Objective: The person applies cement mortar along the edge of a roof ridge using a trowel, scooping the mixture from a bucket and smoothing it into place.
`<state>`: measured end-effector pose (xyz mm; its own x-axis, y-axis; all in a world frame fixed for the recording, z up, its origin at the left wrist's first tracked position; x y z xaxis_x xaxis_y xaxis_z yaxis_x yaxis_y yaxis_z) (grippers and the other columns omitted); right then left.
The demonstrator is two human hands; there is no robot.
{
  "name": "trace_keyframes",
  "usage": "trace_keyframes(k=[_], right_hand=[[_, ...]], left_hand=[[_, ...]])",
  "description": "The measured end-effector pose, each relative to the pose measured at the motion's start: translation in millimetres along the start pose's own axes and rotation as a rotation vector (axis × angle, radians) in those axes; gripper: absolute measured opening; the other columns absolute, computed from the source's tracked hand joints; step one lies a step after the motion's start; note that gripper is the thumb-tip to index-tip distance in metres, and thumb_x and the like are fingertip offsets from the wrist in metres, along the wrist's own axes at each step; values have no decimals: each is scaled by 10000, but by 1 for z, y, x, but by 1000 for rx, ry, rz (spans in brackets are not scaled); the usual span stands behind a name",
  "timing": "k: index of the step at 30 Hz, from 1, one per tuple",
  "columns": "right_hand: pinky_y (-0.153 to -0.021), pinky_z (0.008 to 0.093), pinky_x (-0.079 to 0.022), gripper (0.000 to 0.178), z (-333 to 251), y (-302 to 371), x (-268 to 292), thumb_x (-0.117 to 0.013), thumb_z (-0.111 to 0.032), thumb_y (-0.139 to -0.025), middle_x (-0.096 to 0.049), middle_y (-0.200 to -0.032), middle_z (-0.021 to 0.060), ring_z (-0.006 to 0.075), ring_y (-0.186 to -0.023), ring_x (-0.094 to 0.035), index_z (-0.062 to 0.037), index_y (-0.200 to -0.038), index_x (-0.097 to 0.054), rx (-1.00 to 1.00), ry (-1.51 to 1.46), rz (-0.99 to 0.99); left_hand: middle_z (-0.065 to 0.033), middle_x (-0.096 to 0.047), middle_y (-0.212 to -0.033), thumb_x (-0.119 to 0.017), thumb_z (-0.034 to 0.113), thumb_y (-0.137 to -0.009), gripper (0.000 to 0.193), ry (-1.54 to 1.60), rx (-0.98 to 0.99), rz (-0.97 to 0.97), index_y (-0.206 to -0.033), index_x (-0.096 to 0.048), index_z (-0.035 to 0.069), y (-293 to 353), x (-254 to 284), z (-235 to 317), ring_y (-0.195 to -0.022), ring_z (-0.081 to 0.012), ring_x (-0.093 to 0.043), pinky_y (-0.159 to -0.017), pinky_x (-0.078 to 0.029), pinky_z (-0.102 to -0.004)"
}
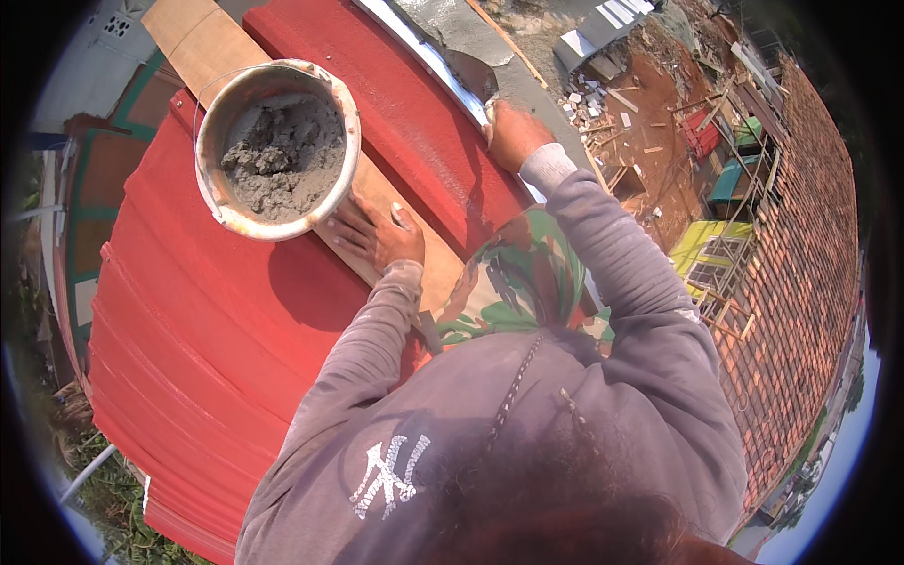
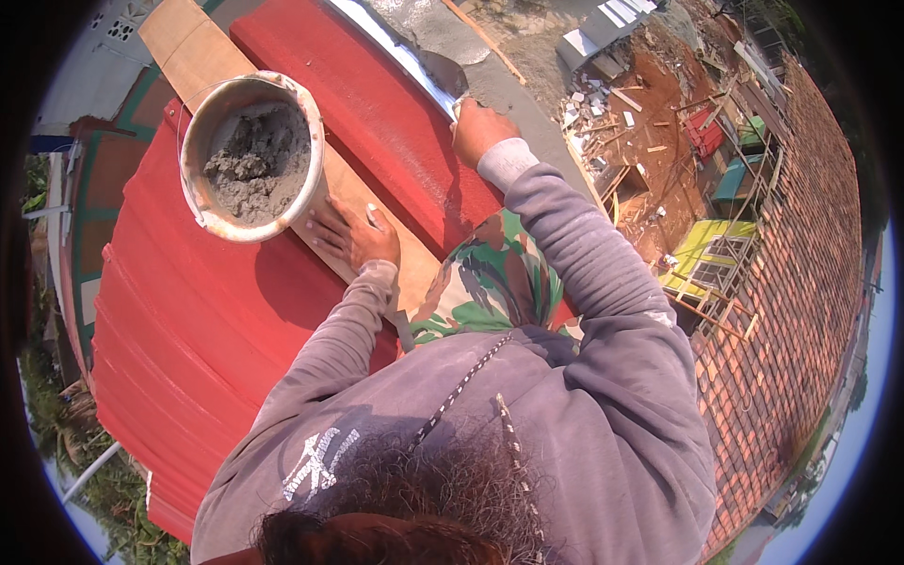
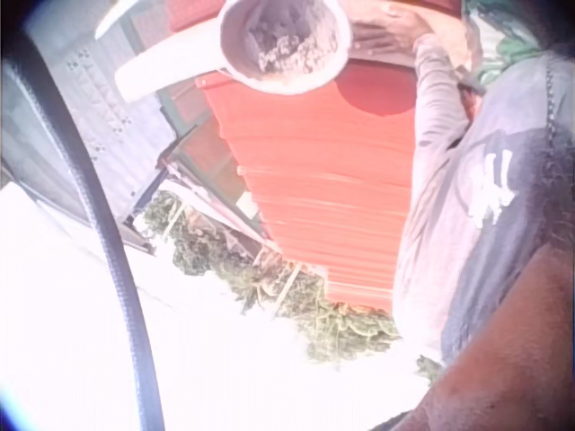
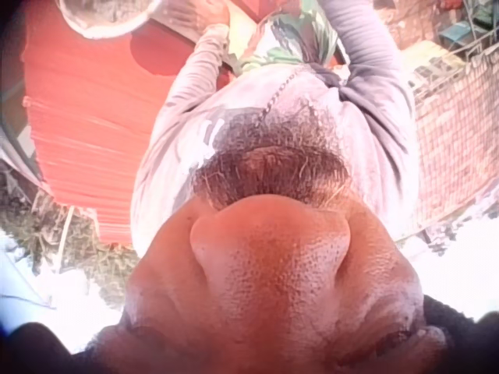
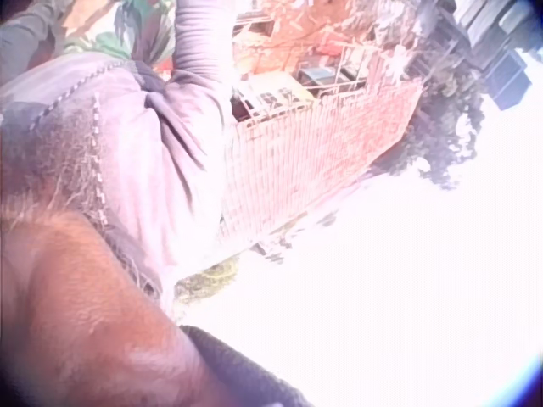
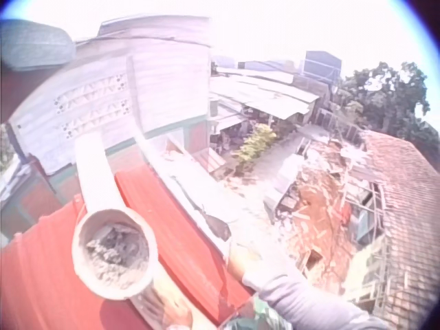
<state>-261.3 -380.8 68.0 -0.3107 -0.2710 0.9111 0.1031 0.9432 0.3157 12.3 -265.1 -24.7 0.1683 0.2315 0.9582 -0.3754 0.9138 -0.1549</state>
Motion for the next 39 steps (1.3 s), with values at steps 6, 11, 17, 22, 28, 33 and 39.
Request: trace_keyframes(k=[6, 11, 17, 22, 28, 33, 39], right_hand=[[-943, 561, -565, 379, 39, 45, -11, -618, -295, -1050, -746, -1159, 279, 469, -1087, -726, -23, -1311, -575, -22, -14, -15], [-908, 565, -573, 357, 67, 81, -9, -626, -287, -1042, -747, -1106, 282, 480, -1041, -730, -32, -1288, -579, -29, 43, 14], [-914, 568, -556, 402, 66, 113, 5, -600, -306, -1057, -733, -1131, 275, 480, -1068, -707, -52, -1366, -558, -22, -76, 71], [-911, 580, -555, 383, 30, 65, 3, -581, -328, -1061, -748, -1130, 248, 463, -1059, -717, -59, -1332, -555, 109, -167, 147], [-938, 575, -547, 398, -17, -1, -5, -553, -356, -1073, -741, -1167, 259, 463, -1102, -706, -61, -1340, -550, 213, -190, 73], [-990, 561, -532, 411, -57, -63, 17, -553, -335, -1065, -721, -1235, 270, 459, -1157, -693, -75, -1384, -542, 182, -176, 111], [-1044, 537, -544, 412, -144, -134, 40, -577, -261, -1031, -697, -1318, 258, 441, -1221, -686, -56, -1388, -565, 180, -166, 147]], left_hand=[[-346, -34, -1747, -488, 406, -1055, 813, -36, -3, -6, -1707, -166, 41, 1, -2, 0, -1629, -524, 15, -1312, -40, -631], [-352, -56, -1742, -492, 414, -1050, 822, -55, -6, -1, -1705, -171, 34, 3, -5, 3, -1623, -535, -21, -1303, -76, -651], [-354, -78, -1740, -497, 416, -1042, 826, -92, -9, 30, -1703, -183, 34, 3, -4, 0, -1619, -542, -58, -1294, -106, -669], [-347, -50, -1746, -490, 419, -1046, 840, -68, 5, -9, -1708, -155, 25, 3, -6, 4, -1630, -524, -5, -1305, -61, -645], [-350, -35, -1746, -502, 412, -1046, 849, -72, 4, 5, -1709, -140, 26, 1, -5, -2, -1627, -528, -11, -1308, -57, -636], [-356, -29, -1744, -524, 411, -1039, 862, -30, -1, 0, -1707, -141, 24, 2, 0, 1, -1624, -537, -15, -1307, -52, -636], [-351, -29, -1745, -521, 416, -1042, 864, -18, 1, -42, -1707, -130, 26, 1, 3, 2, -1622, -538, -11, -1304, -55, -644]])
Point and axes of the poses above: each hand's wrist, its own y-axis away from the middle knuckle, its own x-axis out of the back of the hand, z = x × y, the point moved 10 cm from there along -y, towards the middle knuckle
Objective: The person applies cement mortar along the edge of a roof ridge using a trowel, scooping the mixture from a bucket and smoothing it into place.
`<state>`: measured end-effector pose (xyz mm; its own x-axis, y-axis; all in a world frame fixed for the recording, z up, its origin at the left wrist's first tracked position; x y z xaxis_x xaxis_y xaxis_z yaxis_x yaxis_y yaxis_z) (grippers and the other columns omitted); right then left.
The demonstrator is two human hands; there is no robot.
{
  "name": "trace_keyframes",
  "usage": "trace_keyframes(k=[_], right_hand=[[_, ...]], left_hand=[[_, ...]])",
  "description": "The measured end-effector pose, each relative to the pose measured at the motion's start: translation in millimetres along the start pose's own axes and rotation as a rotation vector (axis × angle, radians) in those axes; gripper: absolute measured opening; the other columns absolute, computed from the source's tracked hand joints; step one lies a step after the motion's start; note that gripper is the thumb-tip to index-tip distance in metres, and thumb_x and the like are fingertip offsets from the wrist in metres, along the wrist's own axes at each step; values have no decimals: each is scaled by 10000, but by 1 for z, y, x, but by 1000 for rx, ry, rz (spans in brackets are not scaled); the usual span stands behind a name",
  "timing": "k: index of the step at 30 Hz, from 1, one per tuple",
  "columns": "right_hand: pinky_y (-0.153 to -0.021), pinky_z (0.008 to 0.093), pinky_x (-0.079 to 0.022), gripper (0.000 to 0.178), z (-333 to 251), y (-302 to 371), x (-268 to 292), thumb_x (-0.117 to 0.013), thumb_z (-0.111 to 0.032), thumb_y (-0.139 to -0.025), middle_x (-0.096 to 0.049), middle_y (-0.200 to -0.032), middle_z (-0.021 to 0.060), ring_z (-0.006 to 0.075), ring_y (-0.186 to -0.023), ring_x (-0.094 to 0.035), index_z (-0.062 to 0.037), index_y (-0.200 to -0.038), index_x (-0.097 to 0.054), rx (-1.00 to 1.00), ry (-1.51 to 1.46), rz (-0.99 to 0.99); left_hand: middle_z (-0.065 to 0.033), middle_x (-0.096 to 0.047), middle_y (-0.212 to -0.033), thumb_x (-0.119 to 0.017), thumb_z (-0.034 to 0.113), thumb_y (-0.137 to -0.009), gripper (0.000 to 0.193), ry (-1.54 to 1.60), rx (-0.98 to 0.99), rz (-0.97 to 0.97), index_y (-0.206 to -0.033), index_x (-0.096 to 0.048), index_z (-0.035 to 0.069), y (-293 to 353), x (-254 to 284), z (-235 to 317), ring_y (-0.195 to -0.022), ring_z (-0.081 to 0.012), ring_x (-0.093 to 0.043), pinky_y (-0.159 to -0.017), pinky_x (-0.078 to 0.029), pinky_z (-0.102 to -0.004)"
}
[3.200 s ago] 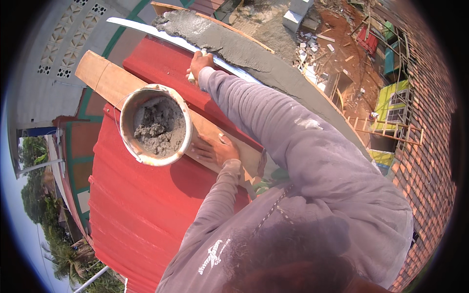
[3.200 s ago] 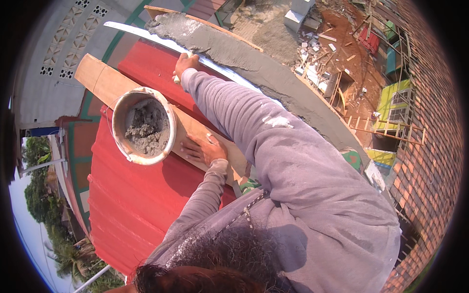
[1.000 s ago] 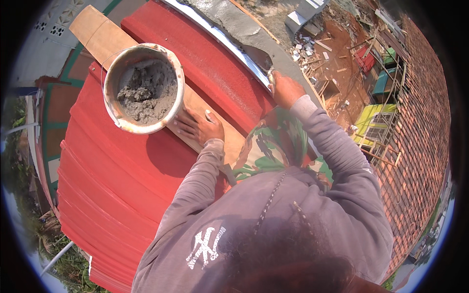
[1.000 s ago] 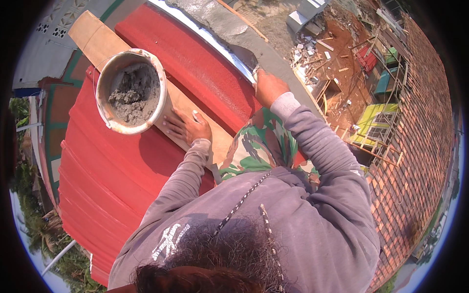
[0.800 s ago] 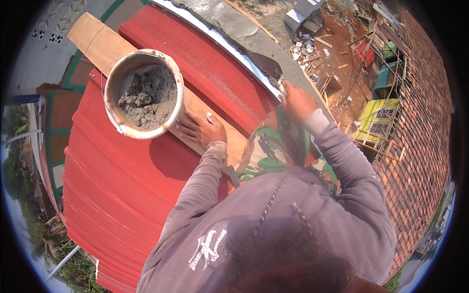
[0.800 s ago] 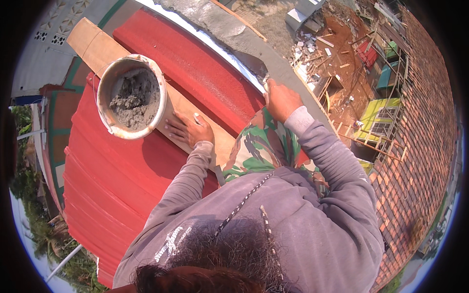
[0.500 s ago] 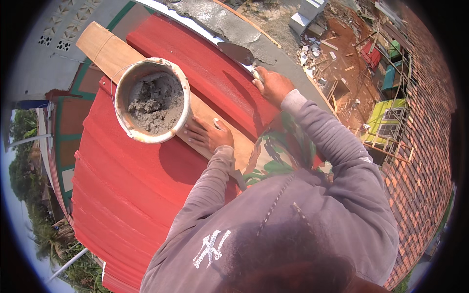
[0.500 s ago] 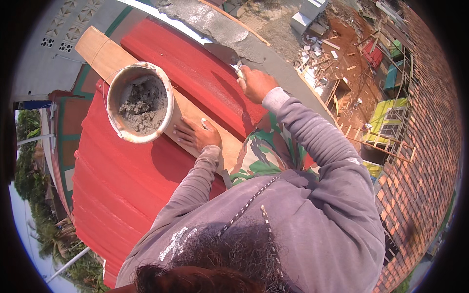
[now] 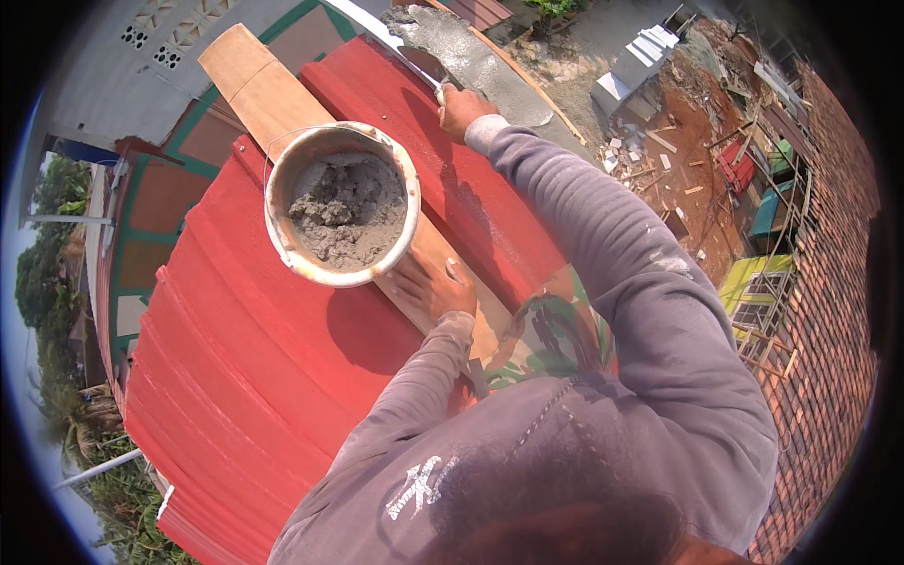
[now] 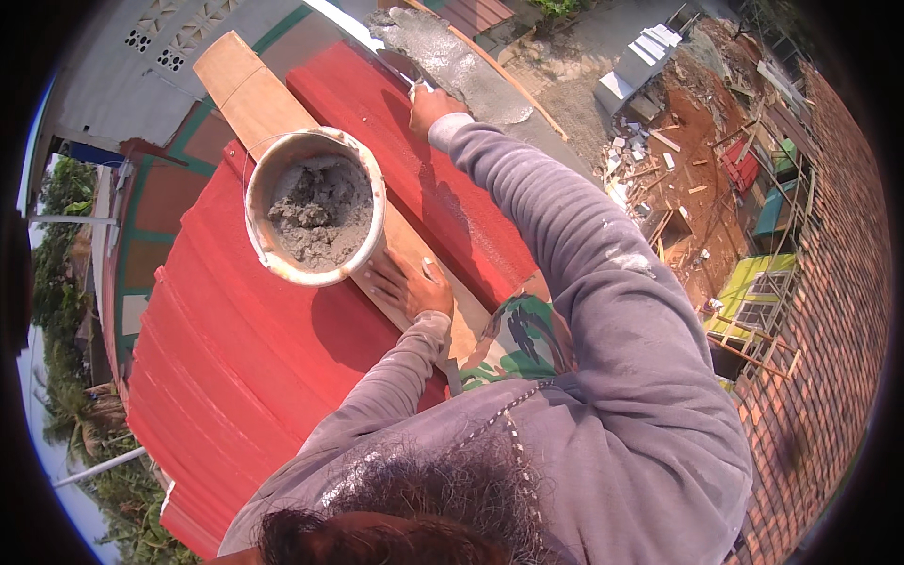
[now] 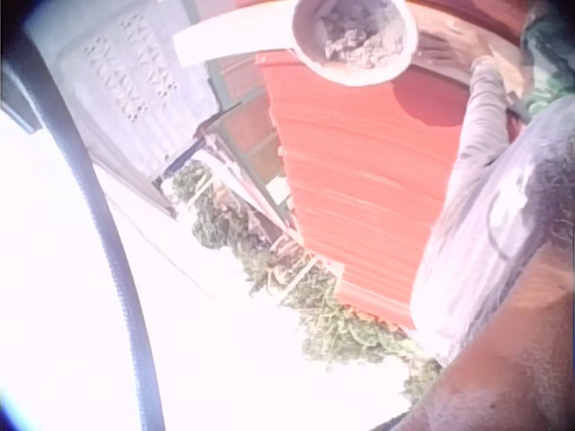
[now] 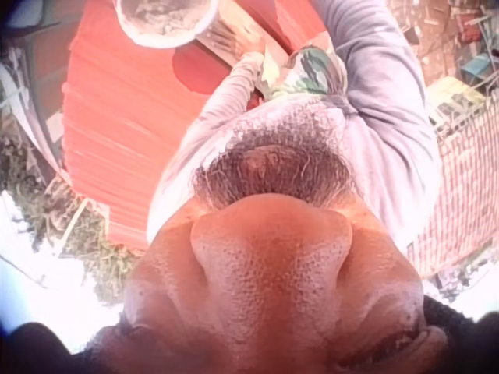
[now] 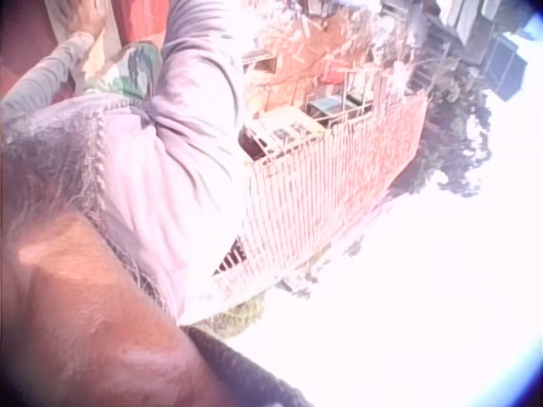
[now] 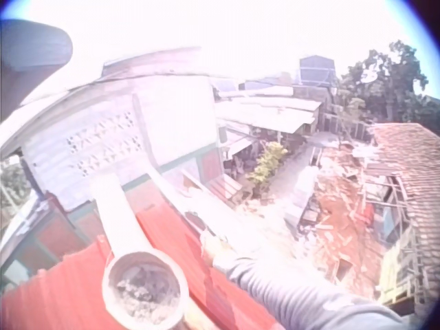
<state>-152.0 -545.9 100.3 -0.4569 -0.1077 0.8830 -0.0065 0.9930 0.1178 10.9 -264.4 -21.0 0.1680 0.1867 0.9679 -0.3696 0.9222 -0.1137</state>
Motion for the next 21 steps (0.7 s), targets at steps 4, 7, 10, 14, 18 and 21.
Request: trace_keyframes(k=[4, 7, 10, 14, 18, 21], right_hand=[[-1072, 491, -557, 397, -19, -39, 4, -592, -204, -1018, -677, -1374, 248, 414, -1260, -687, -43, -1380, -606, -79, 39, 63], [-1075, 493, -557, 411, -19, -48, 2, -602, -190, -1017, -667, -1393, 252, 412, -1280, -679, -22, -1392, -617, -115, 29, 70], [-1057, 495, -567, 432, -4, -56, 1, -606, -176, -1009, -679, -1379, 253, 415, -1259, -691, -6, -1407, -608, -120, 22, 47], [-1048, 483, -569, 431, -28, -49, 10, -617, -179, -993, -722, -1286, 278, 416, -1220, -710, 0, -1385, -624, -28, -23, 112], [-1019, 501, -577, 374, -55, -71, 20, -614, -265, -1022, -750, -1253, 221, 405, -1191, -721, -62, -1329, -679, 12, 6, 103], [-1022, 481, -582, 384, -63, -92, 17, -667, -257, -991, -741, -1292, 215, 393, -1206, -719, -61, -1318, -711, -36, 55, 57]], left_hand=[[-349, -52, -1740, -522, 424, -1042, 869, -14, -8, 23, -1706, -124, 30, -1, -8, 0, -1617, -545, -28, -1300, -59, -653], [-355, -132, -1718, -523, 444, -1041, 857, -29, 5, 8, -1699, -160, 33, -2, -10, -4, -1594, -570, -101, -1295, -79, -670], [-355, -151, -1712, -525, 442, -1039, 853, 11, 11, -12, -1694, -167, 28, -1, -10, -2, -1588, -575, -115, -1295, -72, -671], [-349, -77, -1738, -511, 431, -1045, 874, 23, 39, -92, -1706, -106, 26, -2, -14, -10, -1614, -556, -12, -1298, -51, -659], [-348, -85, -1736, -504, 441, -1052, 865, -14, 18, -56, -1707, -117, 31, -3, -11, -5, -1614, -553, -36, -1297, -84, -659], [-344, -88, -1737, -503, 445, -1055, 860, -21, 6, -20, -1710, -122, 37, -3, -11, -4, -1614, -552, -51, -1297, -96, -660]])
Point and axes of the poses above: each hand's wrist, its own y-axis away from the middle knuckle, its own x-axis out of the back of the hand, z = x × y, the point moved 10 cm from there along -y, towards the middle knuckle
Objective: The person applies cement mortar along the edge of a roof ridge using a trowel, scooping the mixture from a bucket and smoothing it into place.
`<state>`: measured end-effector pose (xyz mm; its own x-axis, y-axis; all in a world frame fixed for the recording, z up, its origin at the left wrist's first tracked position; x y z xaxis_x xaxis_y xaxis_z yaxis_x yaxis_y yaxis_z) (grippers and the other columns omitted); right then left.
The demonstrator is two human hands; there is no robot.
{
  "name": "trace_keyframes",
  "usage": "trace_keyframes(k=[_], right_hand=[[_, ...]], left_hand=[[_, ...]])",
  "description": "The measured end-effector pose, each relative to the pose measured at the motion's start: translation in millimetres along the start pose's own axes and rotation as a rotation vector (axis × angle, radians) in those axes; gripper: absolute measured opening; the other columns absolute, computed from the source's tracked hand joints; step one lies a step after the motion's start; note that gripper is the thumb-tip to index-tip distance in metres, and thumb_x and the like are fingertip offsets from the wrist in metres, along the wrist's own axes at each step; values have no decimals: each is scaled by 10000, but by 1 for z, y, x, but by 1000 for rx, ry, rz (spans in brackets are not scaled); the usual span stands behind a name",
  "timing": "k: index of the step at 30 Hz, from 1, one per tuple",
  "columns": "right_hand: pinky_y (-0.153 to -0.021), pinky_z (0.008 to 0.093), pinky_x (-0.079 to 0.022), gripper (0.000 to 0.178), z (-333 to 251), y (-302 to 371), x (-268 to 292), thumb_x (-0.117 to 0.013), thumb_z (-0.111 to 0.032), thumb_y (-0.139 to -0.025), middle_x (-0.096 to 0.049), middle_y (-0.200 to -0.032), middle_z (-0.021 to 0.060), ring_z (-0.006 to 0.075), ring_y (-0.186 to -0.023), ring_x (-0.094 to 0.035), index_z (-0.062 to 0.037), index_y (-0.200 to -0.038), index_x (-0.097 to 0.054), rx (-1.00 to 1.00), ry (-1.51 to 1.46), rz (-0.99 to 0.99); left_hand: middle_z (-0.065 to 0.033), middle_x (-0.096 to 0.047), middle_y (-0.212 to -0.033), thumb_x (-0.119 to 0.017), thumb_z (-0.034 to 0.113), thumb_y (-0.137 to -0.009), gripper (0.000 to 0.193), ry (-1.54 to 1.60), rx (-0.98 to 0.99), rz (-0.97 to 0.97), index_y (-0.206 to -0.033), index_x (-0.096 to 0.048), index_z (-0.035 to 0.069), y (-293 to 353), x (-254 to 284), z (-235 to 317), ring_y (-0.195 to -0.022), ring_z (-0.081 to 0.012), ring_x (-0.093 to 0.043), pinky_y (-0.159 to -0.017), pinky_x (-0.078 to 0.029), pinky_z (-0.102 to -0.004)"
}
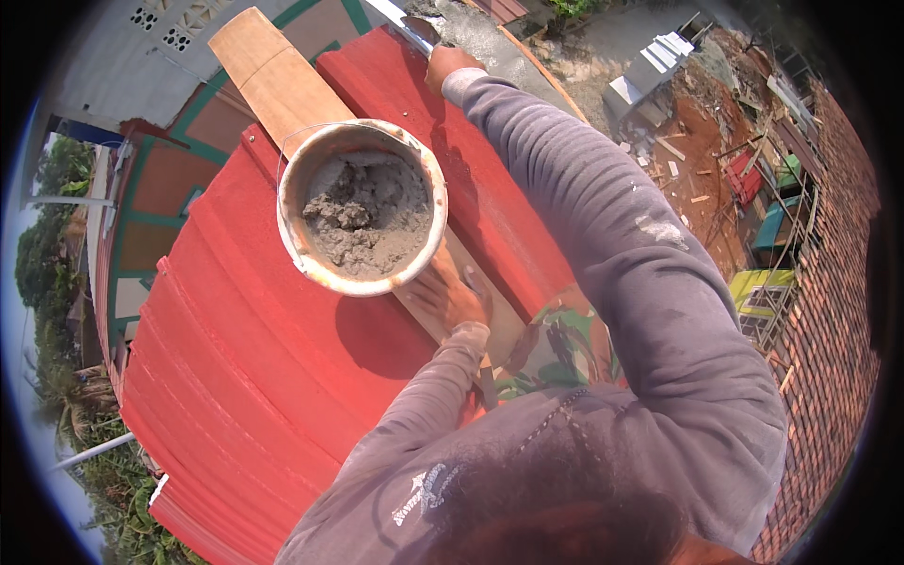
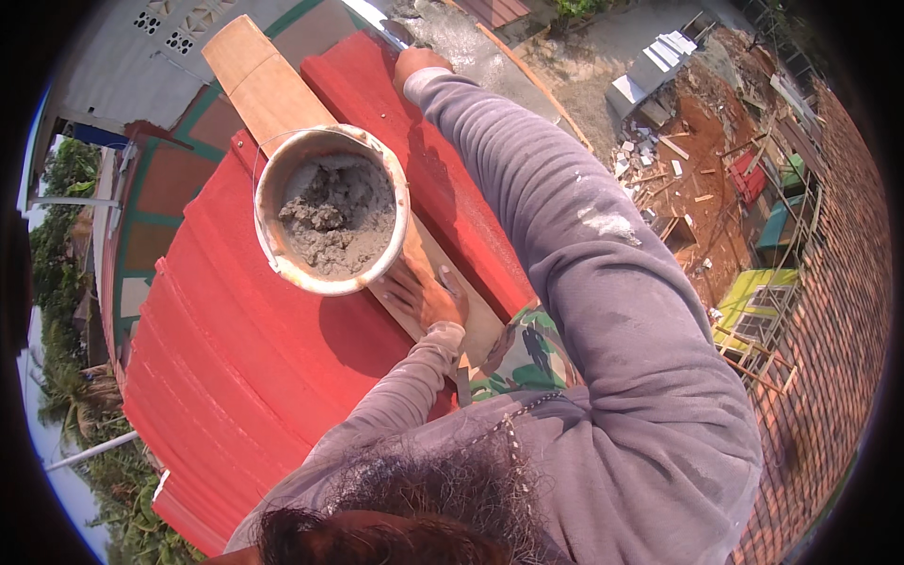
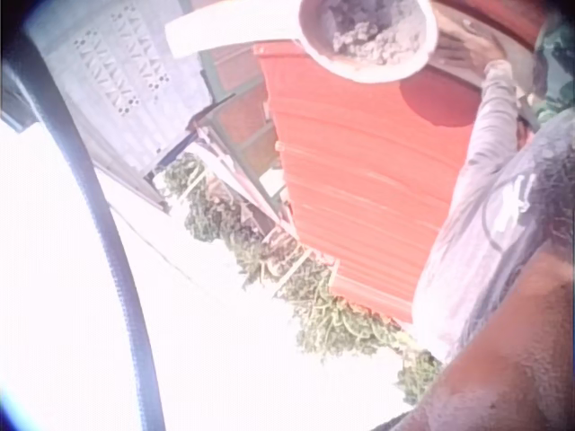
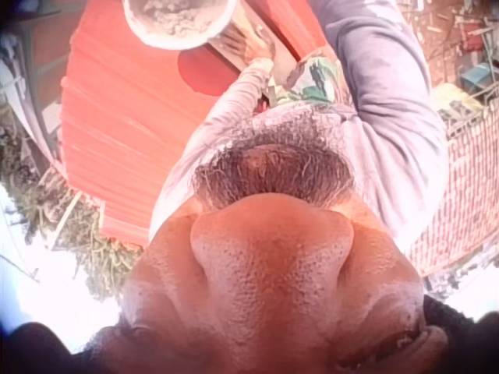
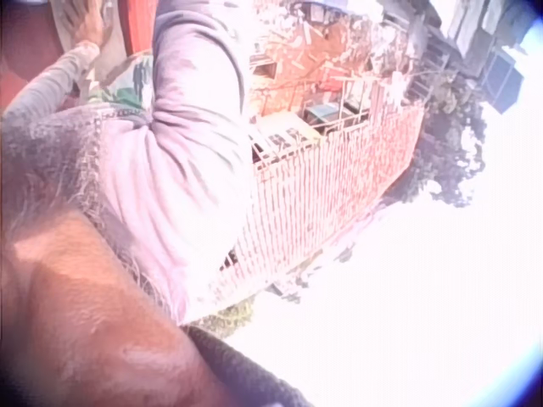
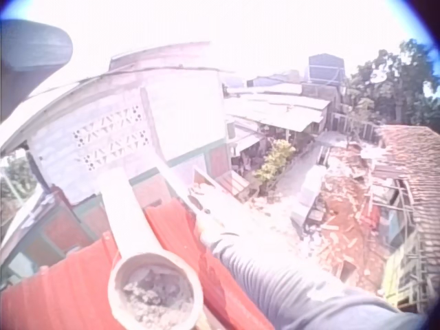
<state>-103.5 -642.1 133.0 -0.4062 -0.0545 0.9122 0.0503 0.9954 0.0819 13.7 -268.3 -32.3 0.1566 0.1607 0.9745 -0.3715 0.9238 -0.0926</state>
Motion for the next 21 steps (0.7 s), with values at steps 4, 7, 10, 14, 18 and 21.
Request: trace_keyframes(k=[4, 7, 10, 14, 18, 21], right_hand=[[-1034, 451, -581, 350, 14, -13, 4, -635, -230, -989, -755, -1289, 186, 347, -1218, -728, -71, -1272, -766, -49, 10, 13], [-1032, 455, -582, 342, 19, -1, 2, -631, -208, -986, -750, -1297, 192, 360, -1213, -728, -68, -1263, -774, -34, 18, 5], [-1032, 458, -581, 340, 30, 20, 3, -629, -197, -989, -748, -1298, 201, 370, -1211, -727, -60, -1268, -766, -65, 26, -24], [-1018, 485, -583, 345, 66, 66, -3, -623, -182, -995, -743, -1262, 250, 393, -1199, -726, -42, -1297, -713, -82, -13, -24], [-971, 531, -588, 343, 108, 136, -12, -626, -188, -1005, -730, -1205, 278, 442, -1136, -730, -28, -1308, -617, -58, 6, -13], [-944, 558, -584, 366, 141, 192, -15, -618, -229, -1031, -710, -1191, 269, 469, -1092, -725, -49, -1343, -556, -82, 20, -28]], left_hand=[[-336, -81, -1741, -500, 444, -1058, 857, 2, 14, -9, -1711, -119, 41, -1, -5, -3, -1614, -551, -55, -1297, -96, -662], [-336, -67, -1744, -502, 440, -1058, 860, -11, 15, -32, -1712, -113, 40, -1, -7, -3, -1613, -554, -52, -1297, -95, -662], [-344, -52, -1742, -507, 427, -1054, 864, -20, -7, -13, -1711, -106, 35, 0, -5, -1, -1613, -556, -41, -1298, -85, -661], [-358, -35, -1739, -513, 408, -1048, 861, 19, -4, -17, -1707, -118, 18, 3, -1, 1, -1616, -553, -7, -1300, -57, -658], [-366, -27, -1738, -511, 400, -1043, 854, 44, -10, 6, -1702, -140, 3, 4, 3, 2, -1620, -547, 19, -1301, -39, -654], [-370, -29, -1737, -507, 398, -1042, 851, 37, -6, 18, -1702, -146, 1, 3, 3, 4, -1622, -544, 21, -1303, -38, -650]])
Point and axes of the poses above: each hand's wrist, its own y-axis away from the middle knuckle, its own x-axis out of the back of the hand, z = x × y, the point moved 10 cm from there along -y, towards the middle knuckle
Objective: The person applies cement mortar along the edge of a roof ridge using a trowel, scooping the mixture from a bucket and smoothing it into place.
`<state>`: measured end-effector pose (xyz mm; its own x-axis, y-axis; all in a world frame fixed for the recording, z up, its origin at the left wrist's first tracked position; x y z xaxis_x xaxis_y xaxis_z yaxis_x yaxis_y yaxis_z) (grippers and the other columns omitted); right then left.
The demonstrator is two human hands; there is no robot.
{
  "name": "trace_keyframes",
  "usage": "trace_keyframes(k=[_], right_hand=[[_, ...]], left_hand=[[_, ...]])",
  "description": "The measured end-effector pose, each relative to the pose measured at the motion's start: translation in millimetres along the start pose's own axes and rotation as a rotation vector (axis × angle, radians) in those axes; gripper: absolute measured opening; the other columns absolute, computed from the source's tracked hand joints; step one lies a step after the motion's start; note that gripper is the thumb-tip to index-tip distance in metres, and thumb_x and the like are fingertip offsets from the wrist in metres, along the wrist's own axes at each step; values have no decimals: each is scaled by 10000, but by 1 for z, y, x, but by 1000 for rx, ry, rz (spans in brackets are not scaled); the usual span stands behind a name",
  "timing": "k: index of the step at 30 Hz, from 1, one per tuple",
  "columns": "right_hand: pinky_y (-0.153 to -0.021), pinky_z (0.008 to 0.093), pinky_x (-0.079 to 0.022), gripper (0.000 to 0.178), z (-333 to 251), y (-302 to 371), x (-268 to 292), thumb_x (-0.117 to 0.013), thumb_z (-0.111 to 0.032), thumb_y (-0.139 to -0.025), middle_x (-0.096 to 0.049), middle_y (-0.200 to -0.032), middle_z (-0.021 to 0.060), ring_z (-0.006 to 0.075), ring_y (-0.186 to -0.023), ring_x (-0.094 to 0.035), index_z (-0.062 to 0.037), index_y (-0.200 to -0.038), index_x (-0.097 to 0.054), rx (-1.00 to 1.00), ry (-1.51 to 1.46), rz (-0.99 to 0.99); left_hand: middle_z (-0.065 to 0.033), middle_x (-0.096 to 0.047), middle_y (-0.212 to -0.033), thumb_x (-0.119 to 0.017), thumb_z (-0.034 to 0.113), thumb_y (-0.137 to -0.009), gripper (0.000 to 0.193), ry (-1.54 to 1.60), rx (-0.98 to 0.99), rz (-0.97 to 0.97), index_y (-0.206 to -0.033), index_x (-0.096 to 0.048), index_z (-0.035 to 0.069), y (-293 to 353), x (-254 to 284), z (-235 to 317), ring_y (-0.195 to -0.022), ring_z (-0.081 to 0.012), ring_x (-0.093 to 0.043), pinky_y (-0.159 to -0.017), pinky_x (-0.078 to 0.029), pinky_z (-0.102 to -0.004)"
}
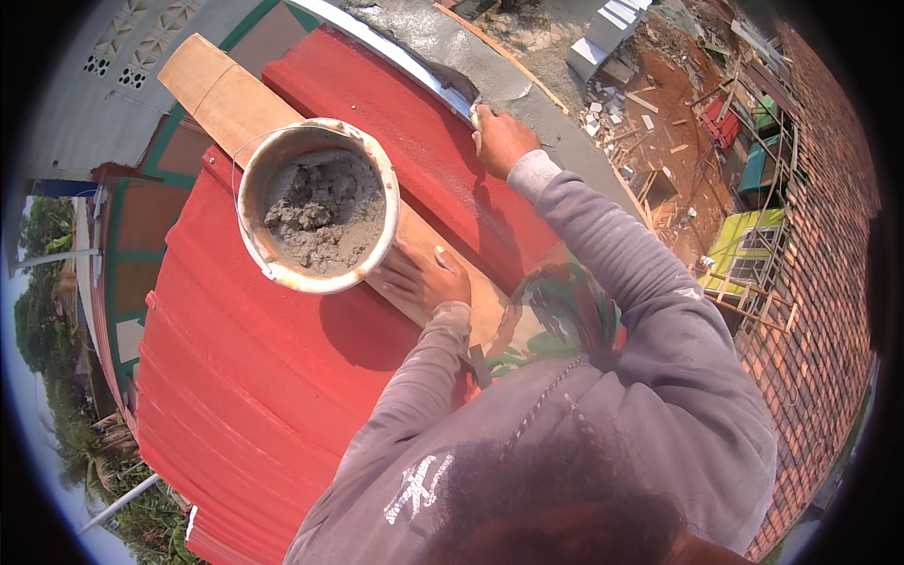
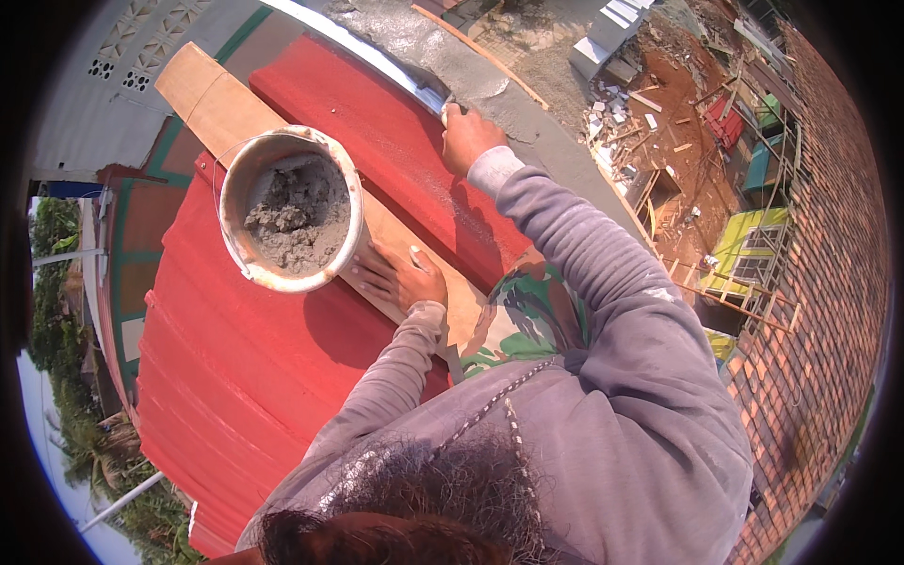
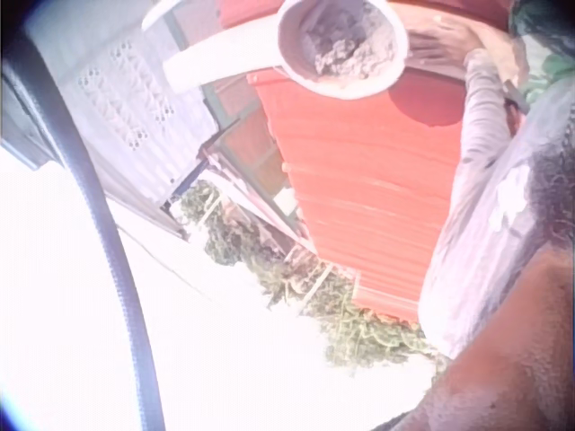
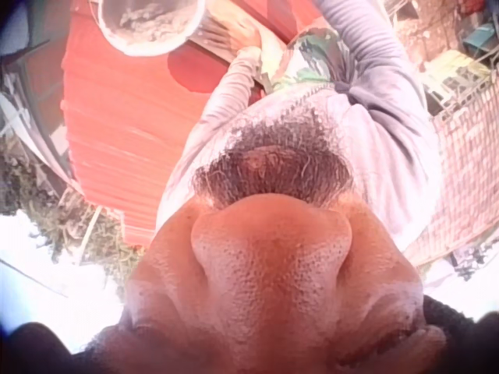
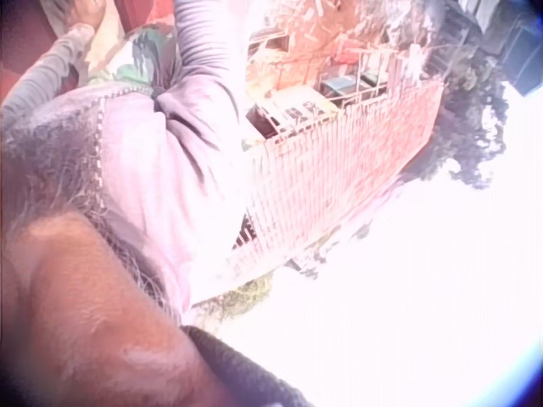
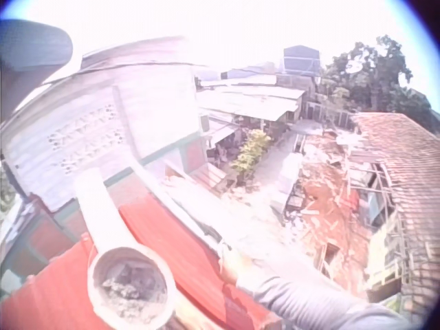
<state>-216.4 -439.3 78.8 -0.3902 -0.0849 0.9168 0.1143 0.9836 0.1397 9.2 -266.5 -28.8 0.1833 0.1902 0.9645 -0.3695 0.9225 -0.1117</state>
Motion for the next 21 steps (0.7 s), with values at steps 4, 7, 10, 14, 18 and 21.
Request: trace_keyframes(k=[4, 7, 10, 14, 18, 21], right_hand=[[-917, 570, -583, 384, 45, 60, -5, -618, -266, -1047, -697, -1165, 266, 483, -1061, -720, -68, -1364, -532, -40, 0, -37], [-894, 571, -586, 379, 76, 96, -2, -631, -258, -1039, -701, -1140, 271, 483, -1045, -723, -59, -1348, -540, -54, -1, -30], [-884, 574, -585, 389, 101, 128, 2, -625, -254, -1043, -700, -1144, 271, 477, -1039, -722, -60, -1368, -536, -66, 12, -39], [-916, 574, -561, 406, 122, 164, 26, -626, -257, -1022, -709, -1121, 289, 491, -1055, -705, -44, -1364, -583, -80, -19, -28], [-970, 535, -537, 461, 143, 170, 32, -628, -306, -1005, -717, -1200, 291, 487, -1110, -688, -49, -1388, -608, -20, -248, 100], [-980, 514, -535, 489, 140, 139, 13, -619, -362, -1022, -720, -1225, 285, 474, -1128, -691, -59, -1406, -605, 26, -389, 71]], left_hand=[[-370, -24, -1737, -502, 405, -1045, 848, -24, 3, 15, -1704, -147, 6, 1, 1, 0, -1624, -537, 21, -1303, -42, -650], [-366, -22, -1739, -499, 412, -1047, 849, -71, -1, 7, -1706, -145, 10, 1, -4, 0, -1627, -530, 18, -1302, -45, -652], [-369, -44, -1740, -487, 421, -1045, 840, -76, -18, 67, -1709, -156, 28, 2, -2, 1, -1615, -558, -45, -1294, -94, -672], [-371, -26, -1739, -480, 425, -1049, 840, -69, -7, 65, -1712, -147, 31, 3, 2, -1, -1616, -557, -41, -1297, -80, -667], [-371, -10, -1740, -470, 430, -1057, 835, -52, 10, 41, -1713, -140, 33, 3, 4, 1, -1615, -557, -38, -1301, -72, -658], [-370, -6, -1741, -474, 427, -1059, 836, -62, 21, 23, -1714, -134, 33, 6, 2, -4, -1614, -560, -42, -1302, -75, -653]])
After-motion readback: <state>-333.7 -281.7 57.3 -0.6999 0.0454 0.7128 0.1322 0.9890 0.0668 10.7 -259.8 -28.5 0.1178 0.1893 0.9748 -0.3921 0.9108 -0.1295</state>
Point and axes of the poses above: each hand's wrist, its own y-axis away from the middle knuckle, its own x-axis out of the back of the hand, z = x × y, the point moved 10 cm from there along -y, towards the middle knuckle
